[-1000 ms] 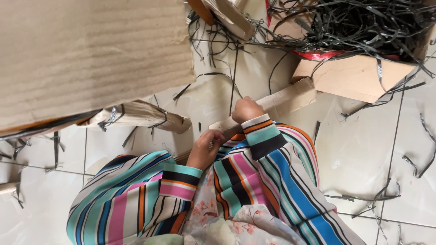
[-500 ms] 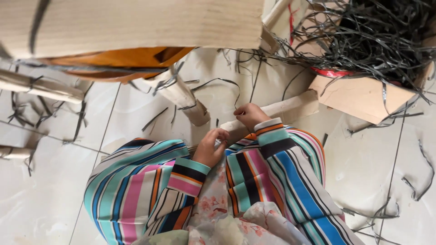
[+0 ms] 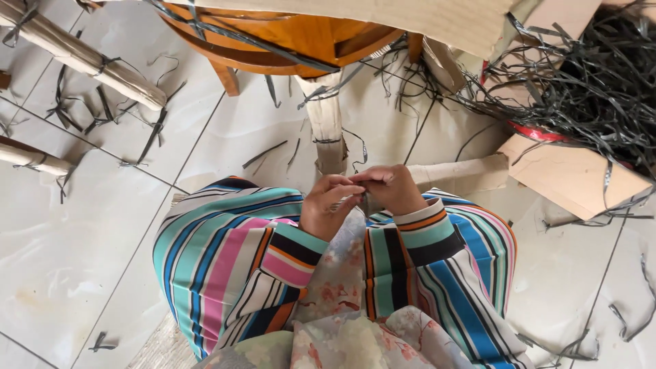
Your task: Wrapping a wooden chair leg with cardboard and securing it with black plastic ties for protection.
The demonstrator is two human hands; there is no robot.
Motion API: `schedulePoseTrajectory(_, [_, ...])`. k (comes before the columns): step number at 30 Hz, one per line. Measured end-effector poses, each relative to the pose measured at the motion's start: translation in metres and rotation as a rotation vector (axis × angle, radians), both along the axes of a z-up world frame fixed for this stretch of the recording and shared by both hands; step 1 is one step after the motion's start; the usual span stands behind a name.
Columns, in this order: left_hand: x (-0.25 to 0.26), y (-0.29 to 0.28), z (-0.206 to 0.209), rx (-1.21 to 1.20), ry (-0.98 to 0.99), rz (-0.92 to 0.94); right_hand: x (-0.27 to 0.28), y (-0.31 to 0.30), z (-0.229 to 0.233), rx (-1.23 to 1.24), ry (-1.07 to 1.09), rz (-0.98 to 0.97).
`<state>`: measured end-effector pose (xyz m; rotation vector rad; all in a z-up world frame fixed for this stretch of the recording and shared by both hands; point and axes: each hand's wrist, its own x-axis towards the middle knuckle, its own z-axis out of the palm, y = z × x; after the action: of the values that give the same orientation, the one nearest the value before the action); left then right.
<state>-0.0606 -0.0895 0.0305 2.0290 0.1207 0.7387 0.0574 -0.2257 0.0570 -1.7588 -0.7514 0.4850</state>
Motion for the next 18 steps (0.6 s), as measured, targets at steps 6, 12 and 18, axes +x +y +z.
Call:
schedulePoseTrajectory(6, [0.011, 0.025, -0.012, 0.09, -0.022, -0.024, 0.006, 0.012, -0.064, -0.022, -0.23, -0.034])
schedulePoseTrajectory(12, [0.018, 0.093, -0.01, 0.227, 0.271, -0.201, 0.038, 0.001, -0.054, -0.039, -0.308, 0.113])
schedulePoseTrajectory(18, [0.031, 0.121, -0.016, 0.105, 0.807, -0.23, 0.076, -0.013, -0.067, -0.447, -0.009, -0.134])
